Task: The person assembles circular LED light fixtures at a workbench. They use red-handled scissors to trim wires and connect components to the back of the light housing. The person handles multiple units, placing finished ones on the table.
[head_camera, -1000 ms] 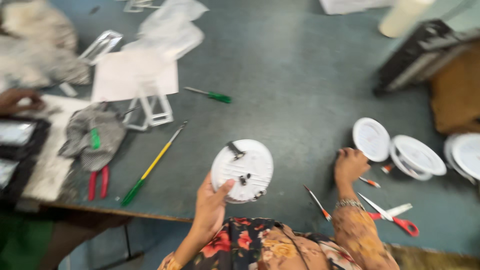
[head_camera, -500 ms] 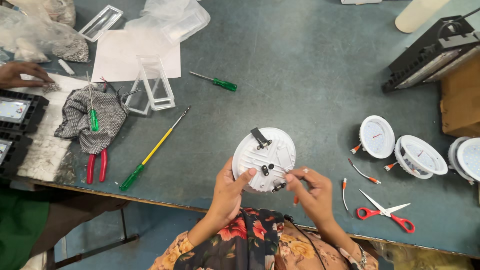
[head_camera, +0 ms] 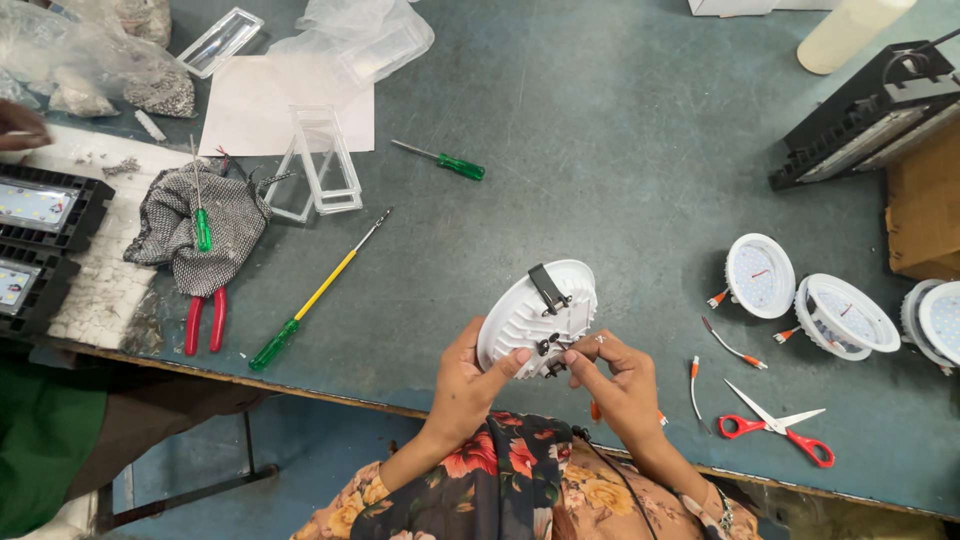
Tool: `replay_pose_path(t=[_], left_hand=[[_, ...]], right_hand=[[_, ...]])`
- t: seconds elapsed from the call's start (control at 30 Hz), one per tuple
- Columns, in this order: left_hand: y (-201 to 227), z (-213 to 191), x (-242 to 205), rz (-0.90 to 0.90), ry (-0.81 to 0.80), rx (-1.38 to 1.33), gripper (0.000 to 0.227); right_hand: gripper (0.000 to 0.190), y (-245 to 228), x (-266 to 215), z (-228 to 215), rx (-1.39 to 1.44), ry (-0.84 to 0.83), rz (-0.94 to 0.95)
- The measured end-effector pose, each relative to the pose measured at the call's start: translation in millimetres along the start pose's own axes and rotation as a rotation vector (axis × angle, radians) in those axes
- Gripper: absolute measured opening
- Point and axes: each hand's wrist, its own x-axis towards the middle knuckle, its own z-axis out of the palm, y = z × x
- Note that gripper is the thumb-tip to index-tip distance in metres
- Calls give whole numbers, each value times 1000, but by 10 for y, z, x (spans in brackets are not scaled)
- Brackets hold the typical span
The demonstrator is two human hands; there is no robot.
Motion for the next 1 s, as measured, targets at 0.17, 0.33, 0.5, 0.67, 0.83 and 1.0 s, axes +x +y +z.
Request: replay_pose_path(t=[0.17,0.33,0.5,0.67,0.83,1.0], left_hand=[[26,-8,-47,69,-33,71,32],[42,-16,-87,82,-44,110,33],[41,-15,-106,77,-43,106,31],[48,-26,-125,85,-52,132,31],[43,-29,-130,81,-52,120,32],[93,-26,-128,109,-62,159,29]], right_hand=[[15,-27,-8,25,38,1,-10],[14,73,-10,7,-5,1,44],[13,108,-19,22,-77,-21,-235],[14,5,-74,72,-146,60,-5],[13,-74,-92,119,-222,46,-319],[13,-44,-89,146,-192,61,-261]])
